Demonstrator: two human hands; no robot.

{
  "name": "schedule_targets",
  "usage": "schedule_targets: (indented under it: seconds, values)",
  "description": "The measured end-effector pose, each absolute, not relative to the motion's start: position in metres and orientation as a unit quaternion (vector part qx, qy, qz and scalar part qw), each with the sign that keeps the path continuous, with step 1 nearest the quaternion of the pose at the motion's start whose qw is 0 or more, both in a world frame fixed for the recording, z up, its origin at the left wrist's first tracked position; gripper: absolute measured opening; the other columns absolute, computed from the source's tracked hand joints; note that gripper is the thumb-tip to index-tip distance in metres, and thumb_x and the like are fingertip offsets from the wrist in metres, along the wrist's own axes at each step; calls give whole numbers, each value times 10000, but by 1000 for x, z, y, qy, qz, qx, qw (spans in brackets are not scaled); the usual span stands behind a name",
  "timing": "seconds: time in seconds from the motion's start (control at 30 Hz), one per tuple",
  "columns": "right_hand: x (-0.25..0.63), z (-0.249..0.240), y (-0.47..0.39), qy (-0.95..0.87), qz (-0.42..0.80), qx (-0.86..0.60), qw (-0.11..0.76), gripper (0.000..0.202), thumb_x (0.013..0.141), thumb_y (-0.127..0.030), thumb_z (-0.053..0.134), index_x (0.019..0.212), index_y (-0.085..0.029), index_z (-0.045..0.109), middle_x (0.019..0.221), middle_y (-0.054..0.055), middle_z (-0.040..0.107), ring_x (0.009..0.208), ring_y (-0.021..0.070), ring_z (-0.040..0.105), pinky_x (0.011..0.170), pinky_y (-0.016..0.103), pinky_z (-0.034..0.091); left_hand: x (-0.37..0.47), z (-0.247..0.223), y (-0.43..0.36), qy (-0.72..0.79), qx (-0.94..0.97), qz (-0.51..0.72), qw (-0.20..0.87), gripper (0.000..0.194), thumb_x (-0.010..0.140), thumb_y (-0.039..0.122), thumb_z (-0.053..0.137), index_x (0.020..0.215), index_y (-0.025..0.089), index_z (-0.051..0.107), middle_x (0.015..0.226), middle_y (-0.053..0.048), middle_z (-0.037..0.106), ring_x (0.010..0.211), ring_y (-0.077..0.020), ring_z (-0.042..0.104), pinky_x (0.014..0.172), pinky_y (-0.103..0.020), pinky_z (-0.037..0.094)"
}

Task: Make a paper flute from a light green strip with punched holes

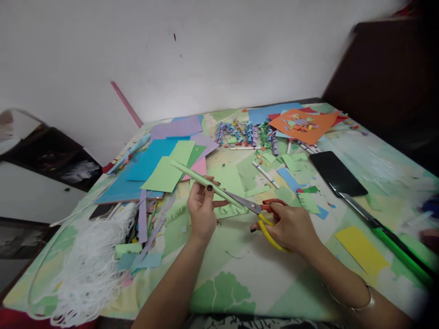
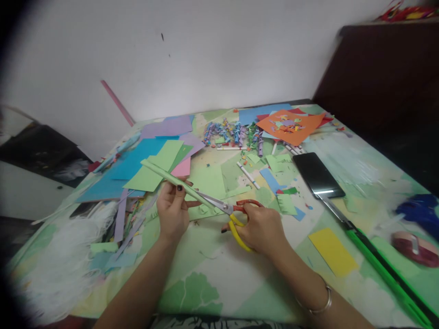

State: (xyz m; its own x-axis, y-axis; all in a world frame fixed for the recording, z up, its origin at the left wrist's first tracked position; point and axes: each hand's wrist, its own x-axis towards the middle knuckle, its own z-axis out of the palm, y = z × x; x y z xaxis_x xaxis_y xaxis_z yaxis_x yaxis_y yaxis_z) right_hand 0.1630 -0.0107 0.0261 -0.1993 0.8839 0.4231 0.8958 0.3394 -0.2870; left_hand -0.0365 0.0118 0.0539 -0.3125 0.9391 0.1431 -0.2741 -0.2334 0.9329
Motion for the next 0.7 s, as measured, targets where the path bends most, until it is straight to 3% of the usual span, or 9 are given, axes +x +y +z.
schedule_targets:
  seconds: [0.7]
  values:
    - [161, 39, -13, -772, 47, -605, 188, 445, 730, -618, 510, 710, -183, 601, 551, 25, 612, 539, 207, 615, 480, 277, 320, -32, 51, 8, 401, 404, 699, 434, 253, 784, 321, 649, 990, 186, 591, 855, -25, 590, 723, -124, 616, 542, -218, 587]
